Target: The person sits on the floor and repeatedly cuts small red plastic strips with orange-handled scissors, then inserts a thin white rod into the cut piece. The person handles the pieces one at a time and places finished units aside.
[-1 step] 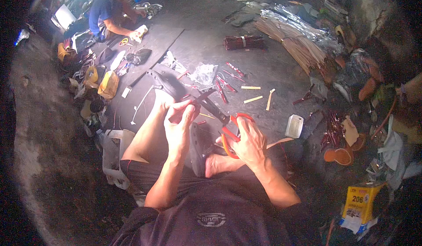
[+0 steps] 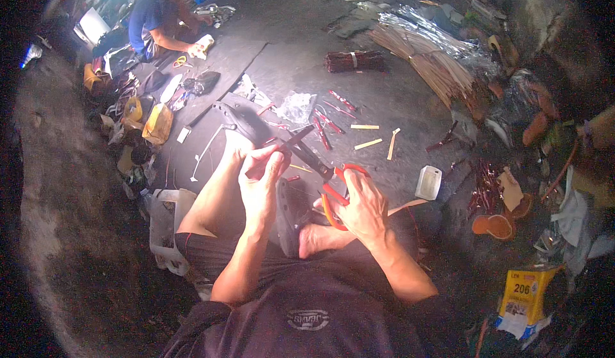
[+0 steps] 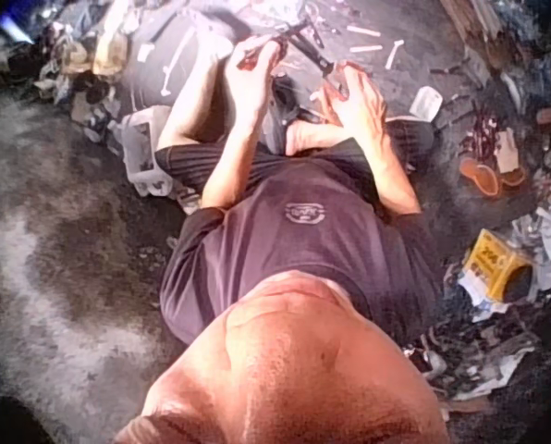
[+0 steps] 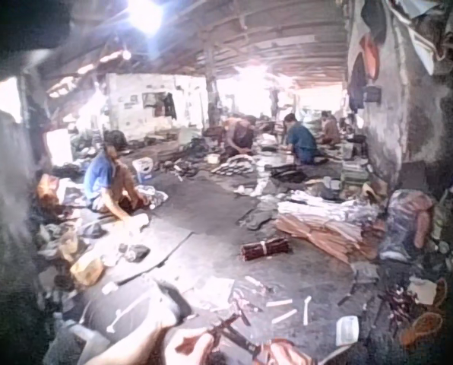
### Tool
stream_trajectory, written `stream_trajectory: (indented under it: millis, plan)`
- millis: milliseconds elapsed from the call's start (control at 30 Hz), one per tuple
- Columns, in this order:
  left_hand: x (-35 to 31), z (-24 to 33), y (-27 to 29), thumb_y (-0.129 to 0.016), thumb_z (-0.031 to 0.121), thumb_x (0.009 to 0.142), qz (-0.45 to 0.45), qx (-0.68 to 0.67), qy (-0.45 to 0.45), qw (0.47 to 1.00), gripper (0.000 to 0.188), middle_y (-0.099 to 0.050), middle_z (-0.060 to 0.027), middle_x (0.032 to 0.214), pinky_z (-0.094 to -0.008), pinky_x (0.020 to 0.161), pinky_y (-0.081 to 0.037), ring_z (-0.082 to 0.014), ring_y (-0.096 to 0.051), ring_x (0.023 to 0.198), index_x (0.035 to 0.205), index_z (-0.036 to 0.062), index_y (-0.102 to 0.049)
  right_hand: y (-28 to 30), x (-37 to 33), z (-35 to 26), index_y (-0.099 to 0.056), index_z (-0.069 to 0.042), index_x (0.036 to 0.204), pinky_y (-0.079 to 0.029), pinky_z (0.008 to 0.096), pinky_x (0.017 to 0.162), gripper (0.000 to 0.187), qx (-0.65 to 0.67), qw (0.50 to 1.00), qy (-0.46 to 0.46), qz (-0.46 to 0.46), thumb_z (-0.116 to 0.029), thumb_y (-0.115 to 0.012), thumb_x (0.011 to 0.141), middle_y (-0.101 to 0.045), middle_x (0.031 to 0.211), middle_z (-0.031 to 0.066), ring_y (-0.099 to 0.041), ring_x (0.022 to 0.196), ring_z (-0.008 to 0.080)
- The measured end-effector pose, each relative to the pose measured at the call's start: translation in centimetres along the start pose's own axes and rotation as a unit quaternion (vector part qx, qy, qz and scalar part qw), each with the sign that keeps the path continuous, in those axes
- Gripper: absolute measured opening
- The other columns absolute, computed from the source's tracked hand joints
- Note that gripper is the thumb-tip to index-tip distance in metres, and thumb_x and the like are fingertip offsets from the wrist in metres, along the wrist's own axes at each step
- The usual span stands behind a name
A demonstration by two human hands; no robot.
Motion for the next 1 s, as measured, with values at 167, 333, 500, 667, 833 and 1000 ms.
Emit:
stream_trajectory:
  millis: [167,333,500,667,833,1000]
  plan:
    - [0.2,-0.1,0.0,-0.067,0.008,0.092,0.025,-0.001,-0.023,0.999,0.021,-0.069,-0.0105,0.1,-0.0285,0.085,-0.054,-0.0159,-0.067,0.09,0.109,-0.0013,-0.062,0.8,0.2,-1.4,-0.056,0.0,0.11,-0.052,0.0423,0.071,0.064,0.004,1.0,0.02,0.018,-0.032,-0.088,0.064,-0.065,0.096,0.018,-0.066,0.085,0.0349]
    - [0.8,-0.3,-0.3,-0.066,0.009,0.092,0.032,-0.025,-0.023,0.999,0.021,-0.068,-0.0111,0.101,-0.0295,0.086,-0.055,-0.0165,-0.067,0.091,0.109,-0.0018,-0.061,0.4,0.6,-1.1,-0.056,0.001,0.111,-0.053,0.0422,0.069,0.064,0.034,0.999,0.02,0.001,-0.03,-0.088,0.065,-0.065,0.092,0.0192,-0.066,0.081,0.0356]
    - [0.9,-0.8,-0.1,-0.065,0.008,0.093,0.039,-0.032,-0.005,0.999,0.021,-0.068,-0.0116,0.102,-0.0291,0.085,-0.055,-0.0163,-0.067,0.092,0.11,-0.0016,-0.059,0.2,0.3,-0.8,-0.058,0.0,0.11,-0.053,0.0419,0.07,0.057,0.037,0.999,0.018,0.004,-0.024,-0.086,0.067,-0.066,0.092,0.0183,-0.066,0.081,0.0357]
    - [0.9,-1.7,0.1,-0.064,0.008,0.093,0.041,-0.019,0.003,0.999,0.02,-0.068,-0.0121,0.102,-0.0287,0.085,-0.055,-0.0163,-0.067,0.092,0.11,-0.0021,-0.059,-0.8,-0.5,0.3,-0.056,-0.004,0.108,-0.053,0.0422,0.07,0.05,0.02,0.999,-0.008,-0.041,-0.025,-0.082,0.071,-0.066,0.096,0.0156,-0.066,0.085,0.0343]
    - [1.5,-4.0,0.6,-0.064,0.008,0.093,0.028,-0.029,0.007,0.999,0.019,-0.068,-0.0128,0.103,-0.029,0.085,-0.055,-0.0166,-0.067,0.092,0.108,-0.0024,-0.06,-2.0,-1.4,1.3,-0.058,-0.003,0.111,-0.054,0.0419,0.069,0.044,0.05,0.998,-0.015,-0.041,-0.019,-0.08,0.076,-0.069,0.092,0.0169,-0.068,0.082,0.0351]
    - [2.9,-5.7,3.9,-0.066,0.011,0.092,0.05,-0.05,0.05,0.996,0.026,-0.068,-0.012,0.102,-0.0278,0.085,-0.055,-0.0166,-0.066,0.094,0.112,-0.0036,-0.061,-5.5,-2.9,4.1,-0.06,-0.004,0.1,-0.053,0.043,0.066,0.035,0.126,0.971,-0.175,-0.106,-0.03,-0.076,0.082,-0.07,0.075,0.0138,-0.068,0.071,0.036]
Point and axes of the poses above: each hand's wrist, its own x-axis towards the middle knuckle, its own y-axis out of the back of the hand, z = x × y, the point moved 8 cm from there along x, towards the middle knuckle
